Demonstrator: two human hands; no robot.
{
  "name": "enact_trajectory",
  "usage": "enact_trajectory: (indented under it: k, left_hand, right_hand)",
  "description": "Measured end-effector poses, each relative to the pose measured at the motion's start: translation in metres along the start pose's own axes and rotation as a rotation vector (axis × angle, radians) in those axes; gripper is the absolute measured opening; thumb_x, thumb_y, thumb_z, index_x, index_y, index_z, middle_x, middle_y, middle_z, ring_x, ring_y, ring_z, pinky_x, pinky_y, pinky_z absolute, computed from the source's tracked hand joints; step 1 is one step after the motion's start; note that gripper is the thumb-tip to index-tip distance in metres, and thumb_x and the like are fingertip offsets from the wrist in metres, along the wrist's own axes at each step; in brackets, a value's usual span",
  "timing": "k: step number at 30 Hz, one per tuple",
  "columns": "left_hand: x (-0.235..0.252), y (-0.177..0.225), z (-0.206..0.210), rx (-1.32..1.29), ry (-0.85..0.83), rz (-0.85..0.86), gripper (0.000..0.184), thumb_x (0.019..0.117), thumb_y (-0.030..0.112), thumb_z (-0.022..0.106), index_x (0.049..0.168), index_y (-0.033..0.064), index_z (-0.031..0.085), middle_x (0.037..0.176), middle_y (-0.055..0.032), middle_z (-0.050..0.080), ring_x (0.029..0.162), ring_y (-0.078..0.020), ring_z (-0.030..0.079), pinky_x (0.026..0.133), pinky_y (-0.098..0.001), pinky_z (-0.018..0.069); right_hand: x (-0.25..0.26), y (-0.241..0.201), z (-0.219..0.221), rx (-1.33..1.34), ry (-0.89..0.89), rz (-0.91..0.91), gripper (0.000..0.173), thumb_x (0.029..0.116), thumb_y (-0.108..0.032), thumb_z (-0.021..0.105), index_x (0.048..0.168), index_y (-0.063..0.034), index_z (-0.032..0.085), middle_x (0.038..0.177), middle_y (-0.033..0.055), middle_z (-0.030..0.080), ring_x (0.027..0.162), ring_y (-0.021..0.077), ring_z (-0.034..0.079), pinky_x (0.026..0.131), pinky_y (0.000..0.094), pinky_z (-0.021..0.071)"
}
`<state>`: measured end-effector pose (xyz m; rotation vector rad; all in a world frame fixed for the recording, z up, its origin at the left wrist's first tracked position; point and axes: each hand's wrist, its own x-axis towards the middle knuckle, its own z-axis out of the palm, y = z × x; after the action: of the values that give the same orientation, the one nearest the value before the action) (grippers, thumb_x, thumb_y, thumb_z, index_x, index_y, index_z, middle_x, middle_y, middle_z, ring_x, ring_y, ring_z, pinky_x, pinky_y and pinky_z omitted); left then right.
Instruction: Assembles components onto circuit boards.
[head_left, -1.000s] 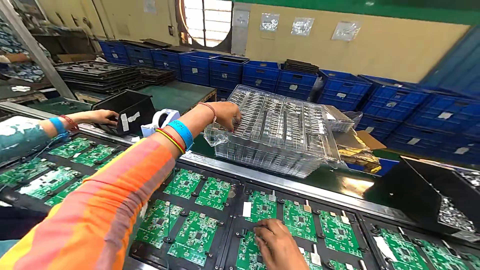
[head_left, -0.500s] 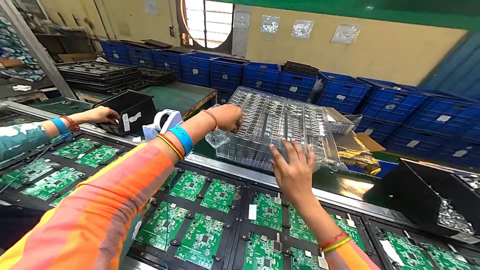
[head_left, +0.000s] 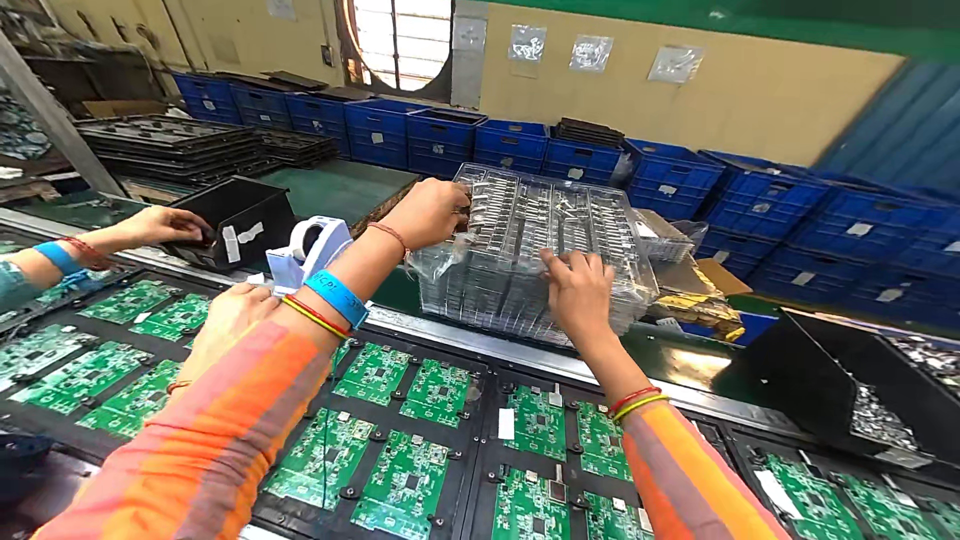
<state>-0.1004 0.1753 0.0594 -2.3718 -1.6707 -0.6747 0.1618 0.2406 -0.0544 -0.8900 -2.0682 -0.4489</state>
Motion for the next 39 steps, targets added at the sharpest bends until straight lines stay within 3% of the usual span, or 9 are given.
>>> enact_trajectory:
  k: [3,6,8,11,17,20,24,30,39]
  left_hand:
    - [-0.014,0.018,0.0,-0.05,0.045,-0.099,0.024,0.0986,0.0,0.058,0.117,-0.0092,0.07,0.136,-0.0255,0.063,0.127,-0.0403,0.061,0.109,-0.0548,0.0448]
    - [-0.037,0.066,-0.024,-0.21,-0.053,-0.375,0.032,0.1031,0.001,0.055,0.134,-0.0063,0.061,0.149,-0.0199,0.054,0.136,-0.0299,0.054,0.115,-0.0437,0.0395]
    - [-0.051,0.045,0.01,-0.39,0.23,-0.266,0.026,0.0985,0.004,0.063,0.122,-0.0054,0.069,0.133,-0.02,0.066,0.112,-0.0248,0.07,0.1,-0.0403,0.0551]
    - [-0.077,0.062,0.026,-0.738,0.289,-0.36,0.024,0.0972,0.004,0.065,0.119,-0.0053,0.07,0.121,-0.0167,0.07,0.092,-0.0163,0.073,0.088,-0.0344,0.0596]
    - [-0.136,0.112,0.041,-1.233,0.228,-0.596,0.02,0.1003,-0.003,0.057,0.118,-0.0061,0.067,0.103,-0.0114,0.074,0.089,-0.0142,0.072,0.086,-0.0293,0.0597]
    - [-0.161,0.117,0.052,-1.615,0.209,-0.701,0.021,0.1037,-0.005,0.047,0.112,-0.0052,0.066,0.102,-0.0133,0.075,0.091,-0.0187,0.075,0.087,-0.0309,0.0616]
    - [-0.188,0.117,0.071,-1.947,0.101,-0.745,0.025,0.1009,-0.003,0.046,0.109,-0.0019,0.069,0.104,-0.0166,0.075,0.09,-0.0195,0.076,0.084,-0.029,0.0625]
    - [-0.197,0.122,0.087,-2.082,0.016,-0.781,0.028,0.0986,-0.006,0.042,0.1,-0.0006,0.07,0.1,-0.0166,0.076,0.089,-0.0198,0.076,0.086,-0.0296,0.0622]
    - [-0.2,0.116,0.109,-1.809,0.231,-1.058,0.018,0.1034,-0.005,0.047,0.111,-0.0049,0.063,0.101,-0.0127,0.074,0.088,-0.0187,0.075,0.086,-0.03,0.0615]
  right_hand:
    - [0.006,0.001,-0.001,0.011,-0.064,0.024,0.031,0.0994,-0.013,0.063,0.129,-0.015,0.072,0.11,0.0243,0.07,0.101,0.0493,0.064,0.079,0.0645,0.0458]
    - [0.004,0.005,-0.01,0.01,-0.156,0.002,0.038,0.1012,-0.019,0.061,0.139,-0.0146,0.065,0.118,0.0252,0.068,0.109,0.051,0.062,0.082,0.0663,0.0451]
    - [-0.001,0.006,-0.013,0.015,-0.207,-0.021,0.045,0.1014,-0.02,0.06,0.145,-0.0116,0.059,0.124,0.0275,0.066,0.115,0.053,0.059,0.086,0.0696,0.0436]
    - [-0.004,0.006,-0.016,-0.005,-0.267,-0.031,0.052,0.1024,-0.022,0.058,0.152,-0.0069,0.049,0.138,0.0306,0.058,0.128,0.0537,0.053,0.101,0.0729,0.0369]
    - [-0.017,-0.005,-0.032,-0.018,-0.177,-0.018,0.059,0.0972,-0.009,0.059,0.154,-0.001,0.044,0.156,0.0313,0.041,0.144,0.0552,0.037,0.111,0.0777,0.0236]
    - [-0.043,-0.038,-0.064,0.187,-0.11,0.041,0.048,0.097,-0.012,0.059,0.143,0.002,0.055,0.145,0.0298,0.053,0.135,0.0497,0.05,0.104,0.0683,0.0403]
    - [-0.096,-0.083,-0.083,0.608,-0.373,0.03,0.047,0.0948,-0.021,0.069,0.137,-0.0022,0.062,0.139,0.0201,0.057,0.112,0.0294,0.067,0.089,0.0448,0.0599]
    - [-0.123,-0.102,-0.075,0.689,-0.282,0.042,0.028,0.0863,0.0,0.071,0.114,0.0028,0.071,0.129,0.0218,0.063,0.099,0.0247,0.07,0.083,0.0358,0.0606]
    - [-0.168,-0.132,-0.06,0.62,-0.718,0.164,0.033,0.0886,-0.006,0.071,0.12,0.0009,0.07,0.116,0.0196,0.065,0.099,0.0309,0.069,0.084,0.0468,0.0589]
